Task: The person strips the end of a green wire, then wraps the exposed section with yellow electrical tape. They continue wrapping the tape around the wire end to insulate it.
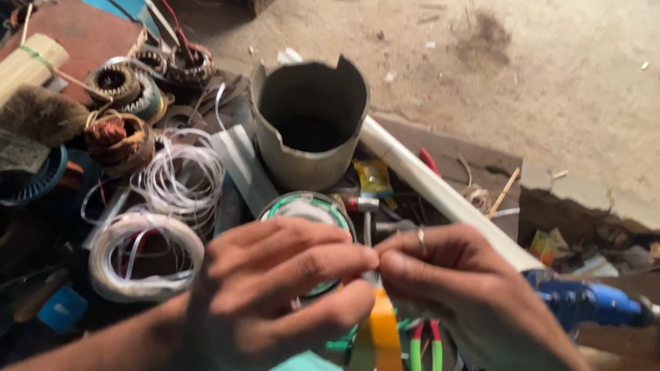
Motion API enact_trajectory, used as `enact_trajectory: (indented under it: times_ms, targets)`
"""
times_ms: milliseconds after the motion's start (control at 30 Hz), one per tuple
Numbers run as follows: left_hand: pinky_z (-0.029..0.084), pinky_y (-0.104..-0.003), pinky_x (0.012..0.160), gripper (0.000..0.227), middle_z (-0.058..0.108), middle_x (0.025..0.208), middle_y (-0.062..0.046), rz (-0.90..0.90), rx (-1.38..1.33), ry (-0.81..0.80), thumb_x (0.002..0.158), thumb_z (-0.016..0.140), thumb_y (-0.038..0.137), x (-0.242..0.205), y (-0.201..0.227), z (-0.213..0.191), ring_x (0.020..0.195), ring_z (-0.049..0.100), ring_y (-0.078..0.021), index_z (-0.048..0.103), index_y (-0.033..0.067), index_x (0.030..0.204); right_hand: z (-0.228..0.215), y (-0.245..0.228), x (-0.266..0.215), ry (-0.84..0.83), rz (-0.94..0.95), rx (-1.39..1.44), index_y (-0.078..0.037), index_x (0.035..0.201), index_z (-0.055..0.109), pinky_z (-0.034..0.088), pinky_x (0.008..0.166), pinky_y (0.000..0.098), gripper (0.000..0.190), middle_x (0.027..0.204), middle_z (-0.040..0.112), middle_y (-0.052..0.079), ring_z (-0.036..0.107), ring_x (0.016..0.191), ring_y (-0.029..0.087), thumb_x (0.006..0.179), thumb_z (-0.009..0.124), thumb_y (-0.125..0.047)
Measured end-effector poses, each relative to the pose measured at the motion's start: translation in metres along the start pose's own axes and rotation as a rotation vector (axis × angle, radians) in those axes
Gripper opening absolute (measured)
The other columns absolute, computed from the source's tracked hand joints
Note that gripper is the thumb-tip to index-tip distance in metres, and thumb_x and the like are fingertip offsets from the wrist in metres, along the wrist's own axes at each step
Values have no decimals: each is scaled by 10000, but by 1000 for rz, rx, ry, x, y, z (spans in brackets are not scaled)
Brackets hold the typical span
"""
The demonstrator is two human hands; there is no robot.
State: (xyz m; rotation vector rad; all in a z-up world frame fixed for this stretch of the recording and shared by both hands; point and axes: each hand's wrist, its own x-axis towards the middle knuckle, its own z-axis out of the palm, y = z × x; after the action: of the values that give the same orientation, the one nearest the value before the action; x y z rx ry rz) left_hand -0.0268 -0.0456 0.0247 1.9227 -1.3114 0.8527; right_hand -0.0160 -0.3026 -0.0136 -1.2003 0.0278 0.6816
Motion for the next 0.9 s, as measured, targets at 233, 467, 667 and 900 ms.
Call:
enact_trajectory:
  times_ms: [233,467,667,900]
  targets:
    - [545,-329,430,110,652,614,-57,-1096,-565,-153,944,573,118,6,-29,13,487,689,-168,642,31,948,20,16,-1,87,-155,-236,83,1082,784,489,617,281,240,850,760,105,634,721,109,926,727,-91]
    - [514,-302,408,158,625,615,-76,-1379,-1118,-826,938,660,149,-42,-77,47,452,613,-147,678,-8,940,55,11,0,220,-1071,-1447,-40,1063,716,511,500,329,290,702,613,52,664,594,198,798,825,-81]
    - [509,-268,457,267,662,642,-59,-1445,-1260,-861,946,651,203,-26,-69,31,493,632,-144,662,-45,1046,37,23,-2,112,-730,-1248,-47,1005,758,573,594,325,217,816,719,76,726,702,198,801,819,-91]
    - [605,-338,717,435,667,986,-141,-648,-837,-261,858,723,81,2,-28,-23,847,693,-191,550,8,1250,-5,16,-27,6,-103,-364,-5,1289,586,590,968,331,414,1225,722,165,731,1137,190,950,755,-171]
